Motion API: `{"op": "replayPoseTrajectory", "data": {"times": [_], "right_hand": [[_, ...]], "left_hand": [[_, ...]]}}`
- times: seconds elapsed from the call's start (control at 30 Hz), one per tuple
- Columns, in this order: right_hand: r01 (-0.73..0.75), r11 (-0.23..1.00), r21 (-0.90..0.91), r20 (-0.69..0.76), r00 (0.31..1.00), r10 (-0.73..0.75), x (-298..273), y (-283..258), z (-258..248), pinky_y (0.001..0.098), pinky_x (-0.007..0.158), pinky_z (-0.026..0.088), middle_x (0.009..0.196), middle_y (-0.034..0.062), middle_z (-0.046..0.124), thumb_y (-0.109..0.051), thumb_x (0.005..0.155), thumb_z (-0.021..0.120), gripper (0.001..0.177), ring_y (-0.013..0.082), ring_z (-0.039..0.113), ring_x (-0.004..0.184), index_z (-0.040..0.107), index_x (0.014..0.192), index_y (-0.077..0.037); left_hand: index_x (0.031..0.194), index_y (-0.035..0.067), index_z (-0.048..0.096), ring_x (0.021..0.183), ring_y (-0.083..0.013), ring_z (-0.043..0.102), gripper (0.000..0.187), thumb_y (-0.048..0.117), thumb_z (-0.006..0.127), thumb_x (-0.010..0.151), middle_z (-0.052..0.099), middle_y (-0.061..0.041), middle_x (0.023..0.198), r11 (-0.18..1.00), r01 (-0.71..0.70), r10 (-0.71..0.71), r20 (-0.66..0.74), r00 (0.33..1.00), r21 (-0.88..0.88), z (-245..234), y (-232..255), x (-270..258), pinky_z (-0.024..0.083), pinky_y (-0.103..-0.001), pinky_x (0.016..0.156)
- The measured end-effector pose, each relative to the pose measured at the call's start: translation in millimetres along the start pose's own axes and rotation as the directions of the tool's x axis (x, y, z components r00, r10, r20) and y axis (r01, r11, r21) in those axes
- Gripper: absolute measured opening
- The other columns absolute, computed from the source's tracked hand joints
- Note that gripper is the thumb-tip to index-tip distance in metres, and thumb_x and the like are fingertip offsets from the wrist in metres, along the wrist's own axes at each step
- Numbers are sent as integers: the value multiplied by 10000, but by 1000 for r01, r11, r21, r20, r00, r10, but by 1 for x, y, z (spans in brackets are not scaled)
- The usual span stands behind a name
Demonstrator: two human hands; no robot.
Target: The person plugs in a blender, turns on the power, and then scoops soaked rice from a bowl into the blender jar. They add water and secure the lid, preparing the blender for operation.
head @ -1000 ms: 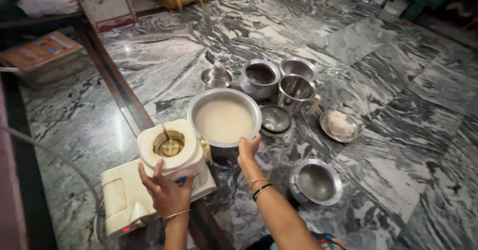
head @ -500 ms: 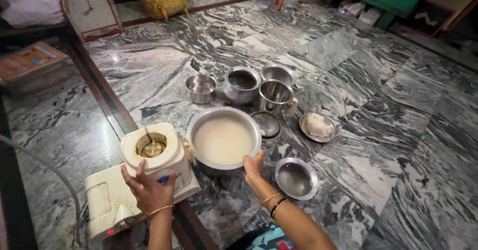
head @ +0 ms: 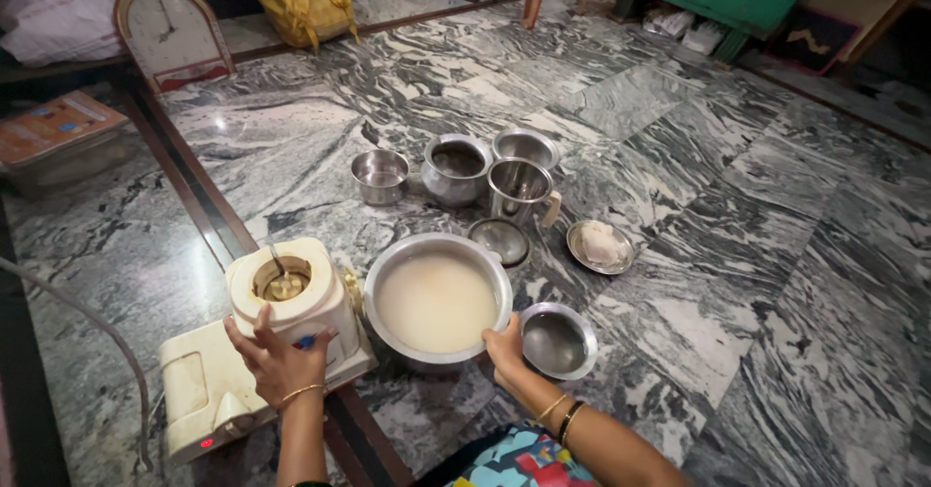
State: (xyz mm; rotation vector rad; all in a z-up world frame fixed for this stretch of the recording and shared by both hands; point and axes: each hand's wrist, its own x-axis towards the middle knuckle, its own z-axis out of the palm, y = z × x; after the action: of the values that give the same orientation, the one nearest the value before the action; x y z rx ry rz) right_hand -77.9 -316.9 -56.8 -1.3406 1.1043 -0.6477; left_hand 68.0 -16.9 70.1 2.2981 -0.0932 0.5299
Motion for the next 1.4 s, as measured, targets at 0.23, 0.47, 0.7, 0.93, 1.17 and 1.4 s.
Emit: {"op": "replayPoseTrajectory", "data": {"times": [0.23,0.47,0.7,0.93,1.17,1.4], "right_hand": [[244,970,11,98,965,-244,0,10,-31,326,627,622,1105,199,709,19,732,688,599,288,738,892,528,1307,-27],[31,1000,-5,182,983,-30,-14,-6,-59,385,389,563,995,190,672,22,753,637,538,285,709,635,513,1273,-47],[59,997,-48,215,976,-48,-22,-19,-75,385,382,552,931,169,683,36,739,644,562,286,701,600,521,1280,-50],[25,1000,-9,244,969,-22,-3,2,-77,386,399,569,993,171,682,20,748,637,587,279,716,621,500,1310,-84],[87,894,-439,332,941,72,56,-27,-113,354,501,544,702,114,718,-302,934,697,338,265,691,599,728,1168,-60],[605,595,-530,223,776,-590,127,-93,-89,413,736,567,844,113,747,-186,827,767,390,297,723,779,704,1205,-113]], "left_hand": [[1474,316,346,1436,-474,445,1102,429,965,569,206,-177,1662,1000,7,-7,9,1000,15,-2,4,-2,531,-562,964],[1489,322,345,1402,-476,469,1088,454,948,594,198,-184,1679,998,18,-20,45,999,52,0,-3,-1,534,-566,953],[1523,359,326,1425,-488,459,1085,490,918,623,140,-186,1716,993,28,-41,106,994,115,5,-14,-3,541,-572,922],[1646,306,239,1509,-587,245,1136,436,881,718,29,-323,1693,992,-122,123,37,992,-29,12,-24,-17,416,-596,1128],[1618,162,187,1522,-542,141,1070,453,764,765,81,-304,1662,963,-271,269,122,955,-1,20,7,-73,165,-592,1236],[1575,91,276,1525,-426,173,880,489,623,871,243,-190,1650,826,-514,561,254,787,-232,50,46,-105,181,-554,1195]]}}
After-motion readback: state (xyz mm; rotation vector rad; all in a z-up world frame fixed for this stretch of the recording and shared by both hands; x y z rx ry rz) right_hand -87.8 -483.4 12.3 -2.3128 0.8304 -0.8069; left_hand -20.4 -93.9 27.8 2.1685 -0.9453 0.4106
